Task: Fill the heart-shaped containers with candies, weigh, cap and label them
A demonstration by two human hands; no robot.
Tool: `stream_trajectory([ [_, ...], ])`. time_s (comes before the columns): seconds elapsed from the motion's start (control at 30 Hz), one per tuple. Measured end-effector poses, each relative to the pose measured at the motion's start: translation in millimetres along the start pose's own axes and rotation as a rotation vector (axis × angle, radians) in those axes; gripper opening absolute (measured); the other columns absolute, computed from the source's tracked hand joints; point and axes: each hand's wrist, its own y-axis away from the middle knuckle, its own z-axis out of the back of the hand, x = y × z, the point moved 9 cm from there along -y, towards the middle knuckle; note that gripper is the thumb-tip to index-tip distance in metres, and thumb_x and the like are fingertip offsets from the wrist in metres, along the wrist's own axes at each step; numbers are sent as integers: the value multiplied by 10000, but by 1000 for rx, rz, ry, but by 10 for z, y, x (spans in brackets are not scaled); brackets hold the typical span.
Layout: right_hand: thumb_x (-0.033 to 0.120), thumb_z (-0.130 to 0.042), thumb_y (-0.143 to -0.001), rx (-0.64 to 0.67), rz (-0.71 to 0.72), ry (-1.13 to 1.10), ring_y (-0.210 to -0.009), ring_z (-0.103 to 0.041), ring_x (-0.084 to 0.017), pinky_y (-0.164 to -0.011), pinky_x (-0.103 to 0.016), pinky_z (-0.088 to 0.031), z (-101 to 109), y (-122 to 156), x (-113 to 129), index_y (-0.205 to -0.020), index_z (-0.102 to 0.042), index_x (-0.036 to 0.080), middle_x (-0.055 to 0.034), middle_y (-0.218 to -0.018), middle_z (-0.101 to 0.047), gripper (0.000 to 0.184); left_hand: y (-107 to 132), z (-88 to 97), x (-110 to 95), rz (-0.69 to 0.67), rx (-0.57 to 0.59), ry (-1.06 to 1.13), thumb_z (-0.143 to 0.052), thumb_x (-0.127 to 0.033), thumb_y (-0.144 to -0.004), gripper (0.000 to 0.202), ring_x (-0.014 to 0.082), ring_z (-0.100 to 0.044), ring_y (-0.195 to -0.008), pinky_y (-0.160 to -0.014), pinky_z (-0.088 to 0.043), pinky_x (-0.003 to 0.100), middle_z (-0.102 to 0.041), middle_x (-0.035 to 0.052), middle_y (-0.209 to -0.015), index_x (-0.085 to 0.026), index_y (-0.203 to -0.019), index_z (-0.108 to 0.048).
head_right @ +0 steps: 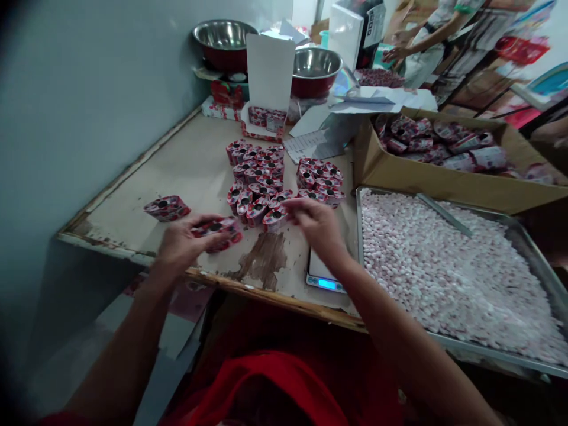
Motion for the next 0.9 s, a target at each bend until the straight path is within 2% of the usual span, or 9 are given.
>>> stream_trajectory([
  [0.07,335,-625,-865,-85,-152,-8,-703,-607,-162,-684,-300,-476,324,-35,-354,-1070,-773,161,-40,-836,-725,307,-77,392,220,-2,-135,-175,-835,-515,-772,461,249,-742,-891,-825,-595,347,-796,60,-1003,-225,-1130,-801],
  [0.13,391,-683,-854,-119,-162,166,-680,-570,-159,-651,-290,-425,488,-54,-511,-1043,-763,151,-32,-795,-695,316,-164,705,419,-57,-239,-349,-819,-476,-791,396,280,-721,-1010,-948,-571,393,-767,69,-1091,-242,-1109,-791],
  [0.23,387,-694,-913,-106,13,668,-858,-635,-209,-743,-314,-427,346,-114,-420,-1049,-754,180,-86,-967,-736,255,-284,903,638,-189,-306,-509,-788,-434,-818,317,334,-625,-1222,-1119,-478,464,-670,110,-1238,-252,-1077,-770],
  [0.33,317,-672,-952,-14,69,1131,-991,-663,-260,-784,-336,-410,-4,-215,-358,-1030,-740,172,-143,-1075,-743,178,-348,910,759,-238,-323,-579,-774,-439,-849,322,352,-572,-1262,-1169,-414,510,-603,130,-1267,-257,-1115,-762],
  [0.4,312,-659,-962,6,30,1277,-981,-679,-274,-755,-340,-396,-95,-290,-347,-1026,-732,148,-167,-1051,-746,191,-363,906,764,-244,-347,-599,-790,-437,-853,338,350,-568,-1252,-1161,-414,516,-582,134,-1263,-253,-1136,-766],
  [0.6,291,-576,-994,30,-72,1299,-962,-724,-256,-692,-312,-382,78,-448,-379,-1081,-768,182,-151,-1074,-779,238,-470,889,664,-320,-281,-721,-750,-466,-900,369,368,-520,-1347,-1176,-379,532,-544,142,-1386,-225,-1178,-768],
  [0.73,363,-632,-972,89,-74,1261,-1058,-730,-282,-720,-309,-414,120,-475,-383,-1118,-784,187,-160,-1149,-783,275,-634,882,689,-362,-235,-783,-805,-535,-794,505,399,-514,-1361,-1172,-379,547,-546,169,-1467,-187,-1155,-743],
  [0.83,292,-603,-975,120,-52,1238,-1089,-724,-282,-743,-314,-420,66,-458,-382,-1155,-762,174,-170,-1164,-778,267,-728,777,720,-344,-200,-899,-812,-628,-730,743,399,-557,-1259,-1133,-378,588,-586,184,-1460,-199,-1318,-662],
  [0.9,210,-540,-988,118,-28,1219,-1092,-722,-272,-758,-315,-415,26,-427,-375,-1174,-737,160,-183,-1165,-774,276,-744,683,730,-332,-157,-994,-733,-664,-796,751,373,-581,-1162,-1088,-397,581,-642,151,-1384,-253,-1414,-615],
])
